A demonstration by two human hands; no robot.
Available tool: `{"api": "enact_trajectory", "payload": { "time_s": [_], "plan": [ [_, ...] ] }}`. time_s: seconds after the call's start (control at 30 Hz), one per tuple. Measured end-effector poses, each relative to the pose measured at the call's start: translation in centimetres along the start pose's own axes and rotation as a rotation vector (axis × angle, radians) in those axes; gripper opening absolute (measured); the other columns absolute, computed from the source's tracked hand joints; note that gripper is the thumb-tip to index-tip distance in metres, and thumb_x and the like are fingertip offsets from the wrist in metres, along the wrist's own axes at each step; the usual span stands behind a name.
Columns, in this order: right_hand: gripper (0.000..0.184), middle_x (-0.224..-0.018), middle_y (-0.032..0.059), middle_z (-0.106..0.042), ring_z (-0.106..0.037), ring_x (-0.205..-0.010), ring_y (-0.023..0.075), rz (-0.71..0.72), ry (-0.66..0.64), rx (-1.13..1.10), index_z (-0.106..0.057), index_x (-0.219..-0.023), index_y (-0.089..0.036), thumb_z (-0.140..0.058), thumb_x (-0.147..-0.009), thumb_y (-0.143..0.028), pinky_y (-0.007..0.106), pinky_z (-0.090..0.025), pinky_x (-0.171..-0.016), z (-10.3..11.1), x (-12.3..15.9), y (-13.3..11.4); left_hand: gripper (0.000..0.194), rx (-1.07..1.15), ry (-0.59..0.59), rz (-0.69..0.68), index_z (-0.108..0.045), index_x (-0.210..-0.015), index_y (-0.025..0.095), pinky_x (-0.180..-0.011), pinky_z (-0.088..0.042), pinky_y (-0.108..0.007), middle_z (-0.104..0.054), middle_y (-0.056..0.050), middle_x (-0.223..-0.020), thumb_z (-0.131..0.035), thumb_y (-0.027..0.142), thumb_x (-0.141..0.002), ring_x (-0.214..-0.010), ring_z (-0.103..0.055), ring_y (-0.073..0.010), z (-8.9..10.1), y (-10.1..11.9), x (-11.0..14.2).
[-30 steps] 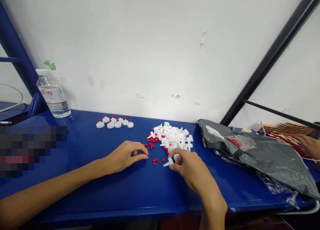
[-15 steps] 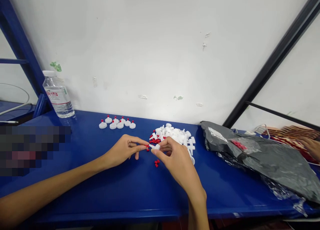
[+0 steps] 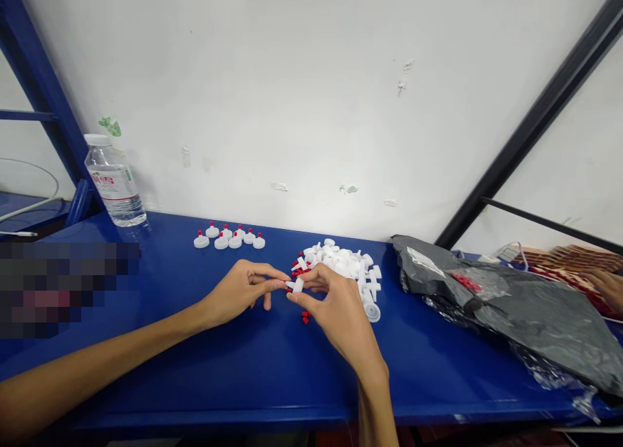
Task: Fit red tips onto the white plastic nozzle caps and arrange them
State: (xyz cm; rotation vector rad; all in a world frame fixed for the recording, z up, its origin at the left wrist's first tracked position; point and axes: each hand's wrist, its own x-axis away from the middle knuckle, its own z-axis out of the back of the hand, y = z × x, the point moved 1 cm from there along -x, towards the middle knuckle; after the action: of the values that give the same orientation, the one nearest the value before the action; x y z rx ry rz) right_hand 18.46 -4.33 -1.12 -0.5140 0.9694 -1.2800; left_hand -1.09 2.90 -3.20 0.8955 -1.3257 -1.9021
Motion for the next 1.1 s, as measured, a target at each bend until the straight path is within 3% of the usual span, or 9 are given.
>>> {"api": "enact_trajectory", "payload": {
  "time_s": [0.27, 0.6, 0.77, 0.87, 1.0, 1.1],
  "plan": [
    [0.015, -0.099, 0.0008, -0.078, -0.075, -0.099, 0.0229, 0.039, 0.058, 0.07, -0.07, -0.091, -0.026, -0.079, -0.084, -0.035, 0.036, -0.057, -0.091, -1.0, 0.1, -0.8, 0.03, -0.047, 0.006, 0.003, -0.079, -0.101, 0.013, -0.051, -0.037, -0.023, -0.067, -0.003, -0.058, -0.067, 0.038, -0.089, -0.052, -0.061, -0.0144, 0.7, 0.1, 0.0],
    [0.021, -0.102, 0.0042, -0.08, -0.075, -0.101, 0.0252, 0.041, 0.05, -0.038, -0.069, -0.096, -0.025, -0.078, -0.084, -0.04, 0.039, -0.058, -0.095, -1.8, -0.5, 0.1, 0.028, -0.108, 0.022, -0.024, -0.076, -0.096, 0.013, -0.054, -0.042, -0.022, -0.07, -0.002, -0.067, -0.067, 0.04, -0.088, -0.054, -0.061, -0.0119, 0.9, 0.6, -0.1],
    [0.026, -0.112, 0.0036, -0.077, -0.073, -0.108, 0.025, 0.073, 0.036, 0.0, -0.069, -0.11, -0.028, -0.074, -0.087, -0.038, 0.04, -0.057, -0.097, -2.0, -0.6, 0.3, 0.027, -0.142, 0.002, -0.002, -0.074, -0.095, 0.014, -0.051, -0.042, -0.021, -0.073, -0.004, -0.076, -0.064, 0.038, -0.088, -0.057, -0.064, -0.0126, 1.4, 0.9, -0.6],
    [0.029, -0.116, 0.005, -0.075, -0.072, -0.108, 0.0255, 0.067, 0.103, 0.031, -0.067, -0.118, -0.029, -0.067, -0.092, -0.044, 0.04, -0.057, -0.095, -1.8, -0.5, -0.1, 0.024, -0.354, 0.081, -0.027, -0.075, -0.094, 0.015, -0.055, -0.044, -0.024, -0.074, -0.004, -0.076, -0.061, 0.033, -0.087, -0.059, -0.066, -0.0154, 3.0, 1.2, -1.2],
    [0.03, -0.118, 0.0056, -0.075, -0.072, -0.106, 0.0237, 0.054, 0.13, 0.026, -0.065, -0.119, -0.028, -0.055, -0.099, -0.048, 0.038, -0.057, -0.093, -1.8, -0.3, -0.8, 0.022, -0.872, 0.302, -0.127, -0.076, -0.087, 0.019, -0.065, -0.044, -0.029, -0.077, -0.007, -0.086, -0.055, 0.025, -0.086, -0.07, -0.067, -0.02, 6.2, 1.2, -1.8],
    [0.03, -0.118, 0.0053, -0.074, -0.072, -0.105, 0.0229, 0.051, 0.129, 0.044, -0.064, -0.12, -0.028, -0.053, -0.1, -0.047, 0.038, -0.056, -0.094, -1.8, -0.3, -0.9, 0.024, -1.064, 0.278, -0.047, -0.075, -0.081, 0.021, -0.064, -0.042, -0.031, -0.076, -0.007, -0.084, -0.051, 0.021, -0.085, -0.074, -0.068, -0.024, 7.7, 0.3, -2.1]
  ]
}}
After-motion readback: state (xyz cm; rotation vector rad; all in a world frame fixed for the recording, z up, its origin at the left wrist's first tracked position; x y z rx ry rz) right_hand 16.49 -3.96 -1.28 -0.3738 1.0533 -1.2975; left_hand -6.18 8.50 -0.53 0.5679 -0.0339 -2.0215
